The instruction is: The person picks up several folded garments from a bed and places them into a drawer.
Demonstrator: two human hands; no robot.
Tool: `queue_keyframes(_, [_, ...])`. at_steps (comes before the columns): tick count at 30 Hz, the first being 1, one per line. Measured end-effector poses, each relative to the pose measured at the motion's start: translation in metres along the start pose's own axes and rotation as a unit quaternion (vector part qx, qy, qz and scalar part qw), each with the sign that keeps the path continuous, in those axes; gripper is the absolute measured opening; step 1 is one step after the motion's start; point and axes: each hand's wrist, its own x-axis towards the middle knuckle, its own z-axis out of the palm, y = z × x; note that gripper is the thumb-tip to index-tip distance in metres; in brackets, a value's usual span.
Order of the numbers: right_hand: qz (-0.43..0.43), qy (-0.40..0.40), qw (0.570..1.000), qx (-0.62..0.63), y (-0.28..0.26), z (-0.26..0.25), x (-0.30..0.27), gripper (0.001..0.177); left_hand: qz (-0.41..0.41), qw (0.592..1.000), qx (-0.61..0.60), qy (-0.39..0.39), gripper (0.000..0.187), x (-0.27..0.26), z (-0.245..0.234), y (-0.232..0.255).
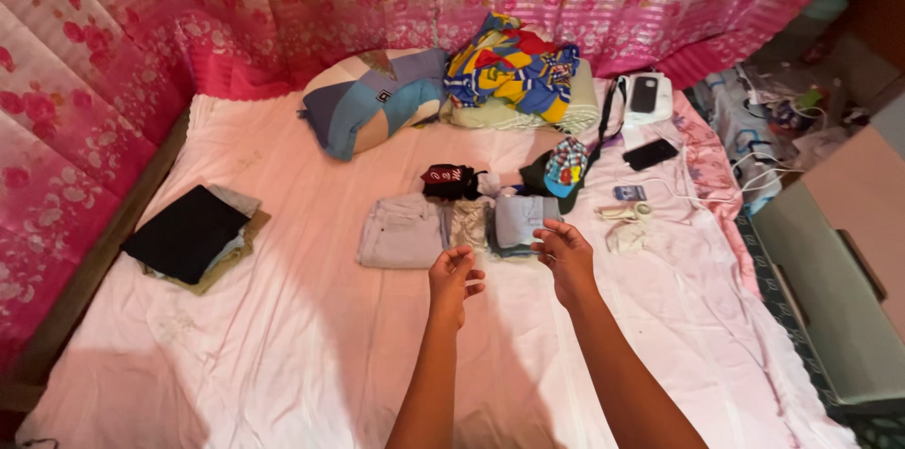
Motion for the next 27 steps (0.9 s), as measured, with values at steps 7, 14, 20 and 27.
queue_keyframes(7, [0.006,0.0,1.0,-0.008,0.011,0.057,0.042,0.029,0.002,1.0,0.016,0.004,0.024,0.049,-0.025,0.035])
queue_keyframes(14, [0.031,-0.039,0.999,0.019,0.049,0.099,0.076,0.028,0.006,1.0,0.007,0.03,0.025,0.088,-0.069,0.051])
queue_keyframes(20, [0.062,-0.061,0.996,0.004,0.069,0.114,0.092,0.027,-0.012,0.998,-0.014,0.068,0.026,0.106,-0.098,0.05])
queue_keyframes(27, [0.131,-0.093,0.987,-0.014,0.102,0.11,0.13,0.029,-0.007,0.993,-0.029,0.112,0.022,0.143,-0.125,0.012])
